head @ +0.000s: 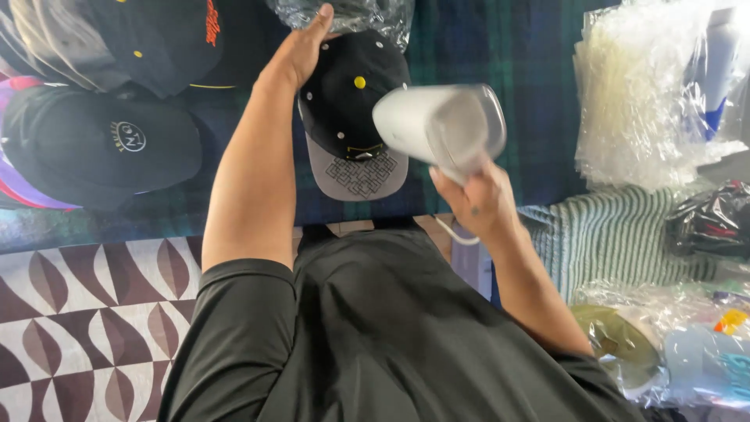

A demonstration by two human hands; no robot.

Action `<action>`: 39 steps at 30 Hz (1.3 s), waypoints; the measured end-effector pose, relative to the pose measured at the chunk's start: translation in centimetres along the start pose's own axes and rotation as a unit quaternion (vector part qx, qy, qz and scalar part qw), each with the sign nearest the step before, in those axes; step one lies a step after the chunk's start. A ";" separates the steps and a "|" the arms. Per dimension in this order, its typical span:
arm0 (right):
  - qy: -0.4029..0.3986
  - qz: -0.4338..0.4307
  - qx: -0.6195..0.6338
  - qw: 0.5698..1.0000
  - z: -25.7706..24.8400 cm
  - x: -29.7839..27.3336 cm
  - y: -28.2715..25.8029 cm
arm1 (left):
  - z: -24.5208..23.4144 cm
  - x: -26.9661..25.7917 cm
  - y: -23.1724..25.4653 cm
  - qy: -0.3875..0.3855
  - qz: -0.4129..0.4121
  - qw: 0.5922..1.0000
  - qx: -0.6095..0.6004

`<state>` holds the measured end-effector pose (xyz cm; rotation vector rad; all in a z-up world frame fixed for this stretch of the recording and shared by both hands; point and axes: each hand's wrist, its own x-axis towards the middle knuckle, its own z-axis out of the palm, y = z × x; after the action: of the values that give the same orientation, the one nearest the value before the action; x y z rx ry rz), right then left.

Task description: The person uses a handheld steamer and a brush to clean and shape baseball caps on a wooden head form, then wraps the finished cap in plastic.

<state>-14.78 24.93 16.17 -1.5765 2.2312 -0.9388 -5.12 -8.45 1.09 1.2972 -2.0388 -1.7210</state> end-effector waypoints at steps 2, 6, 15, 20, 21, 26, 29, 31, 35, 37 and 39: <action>0.006 0.037 0.012 0.999 1.2 -2.7 1.5 | -0.2 -1.0 1.2 -0.003 -0.025 1.000 0.003; 0.017 0.026 0.042 0.999 1.7 -2.3 2.7 | 0.1 -0.5 0.5 -0.001 -0.021 1.000 0.000; -0.075 0.165 0.155 0.971 -1.8 6.5 3.5 | 0.3 -0.6 0.0 0.009 -0.018 1.000 0.007; 0.049 0.256 0.383 0.886 3.9 2.1 7.8 | -0.5 -1.7 1.9 0.004 -0.034 0.999 0.009; 0.099 0.281 0.451 0.841 5.8 0.3 8.8 | -0.4 -2.5 2.5 -0.006 -0.058 0.998 0.006; 0.157 0.310 0.508 0.788 11.0 -4.5 8.3 | -0.3 -2.3 2.7 -0.013 -0.057 0.998 0.000; 0.156 0.331 0.516 0.774 12.5 -6.7 7.4 | -0.4 -1.8 2.4 -0.014 -0.053 0.998 0.001; 0.148 0.338 0.528 0.765 13.6 -8.1 7.1 | -0.5 -2.1 2.3 -0.013 -0.052 0.999 0.002; 0.134 0.298 0.590 0.738 16.2 -9.8 6.9 | -0.6 -2.7 2.7 -0.013 -0.048 0.999 -0.008; 0.134 0.304 0.600 0.728 16.8 -9.3 6.4 | -0.5 -2.0 2.5 -0.013 -0.048 0.999 -0.012; 0.200 0.257 0.597 0.734 16.7 -8.5 5.0 | -0.2 -1.5 1.4 -0.005 -0.045 0.999 0.008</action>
<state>-6.25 27.76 -1.01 -0.1573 1.3861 -1.9970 -4.80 -7.58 2.99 1.4091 -2.0336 -1.7561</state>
